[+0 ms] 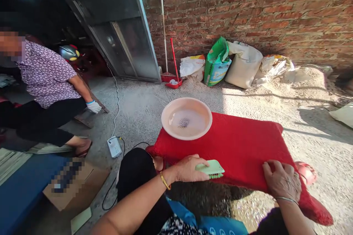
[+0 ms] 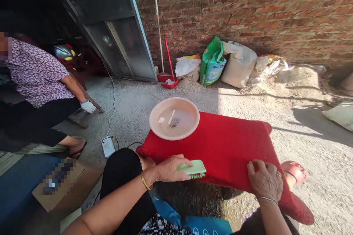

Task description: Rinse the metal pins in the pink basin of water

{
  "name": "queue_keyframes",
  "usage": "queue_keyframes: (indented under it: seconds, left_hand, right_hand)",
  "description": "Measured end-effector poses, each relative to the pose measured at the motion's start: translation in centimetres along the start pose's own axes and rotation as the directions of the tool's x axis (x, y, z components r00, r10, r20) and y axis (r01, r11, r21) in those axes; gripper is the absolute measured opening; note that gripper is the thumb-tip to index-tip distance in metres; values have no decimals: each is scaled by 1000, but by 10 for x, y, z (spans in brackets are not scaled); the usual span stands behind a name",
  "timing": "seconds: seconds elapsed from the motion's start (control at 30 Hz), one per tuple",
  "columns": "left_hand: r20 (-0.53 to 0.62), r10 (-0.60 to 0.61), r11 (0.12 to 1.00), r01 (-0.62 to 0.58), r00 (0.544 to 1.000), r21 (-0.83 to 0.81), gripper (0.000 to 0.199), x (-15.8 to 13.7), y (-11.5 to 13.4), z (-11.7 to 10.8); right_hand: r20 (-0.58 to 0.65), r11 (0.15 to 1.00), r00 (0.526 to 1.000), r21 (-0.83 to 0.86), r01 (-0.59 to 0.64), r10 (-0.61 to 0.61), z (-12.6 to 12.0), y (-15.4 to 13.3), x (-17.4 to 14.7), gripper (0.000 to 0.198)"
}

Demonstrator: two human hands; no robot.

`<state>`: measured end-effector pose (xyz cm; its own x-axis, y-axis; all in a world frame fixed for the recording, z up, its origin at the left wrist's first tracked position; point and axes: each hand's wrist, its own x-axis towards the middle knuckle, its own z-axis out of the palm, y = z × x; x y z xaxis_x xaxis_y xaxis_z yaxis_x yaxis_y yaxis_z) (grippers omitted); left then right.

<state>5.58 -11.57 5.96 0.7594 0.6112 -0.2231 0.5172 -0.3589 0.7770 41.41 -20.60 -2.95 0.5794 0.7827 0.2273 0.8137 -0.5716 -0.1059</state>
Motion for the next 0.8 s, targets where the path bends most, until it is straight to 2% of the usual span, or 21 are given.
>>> queue_keyframes:
  seconds: [0.1, 0.2, 0.37, 0.5, 0.67, 0.73, 0.8]
  left_hand:
    - [92, 55, 997, -59, 994, 43, 55, 9, -2, 5]
    - [168, 104, 995, -104, 980, -10, 53, 13, -9, 8]
    - [212, 151, 988, -141, 966, -61, 53, 12, -21, 2]
    - [179, 97, 995, -91, 979, -40, 50, 14, -25, -7]
    - [247, 24, 995, -46, 969, 85, 50, 19, -23, -14]
    - [256, 27, 992, -56, 966, 109, 50, 20, -21, -16]
    - [262, 30, 990, -66, 964, 128, 49, 19, -17, -18]
  right_hand:
    - [-3, 1000, 1000, 12, -9, 9, 0, 1, 0, 41]
    - [-13, 999, 1000, 31, -23, 24, -2, 1, 0, 39]
    - [-31, 999, 999, 35, -40, 41, -5, -1, 0, 38]
    - [-49, 999, 998, 35, -23, 24, -5, 0, -1, 37]
    - [-16, 1000, 1000, 11, 16, -16, -3, 6, 6, 37]
    - [10, 1000, 1000, 23, 13, -13, -8, 2, 6, 36]
    - [-22, 996, 1000, 86, 2, 0, -19, -12, -3, 37]
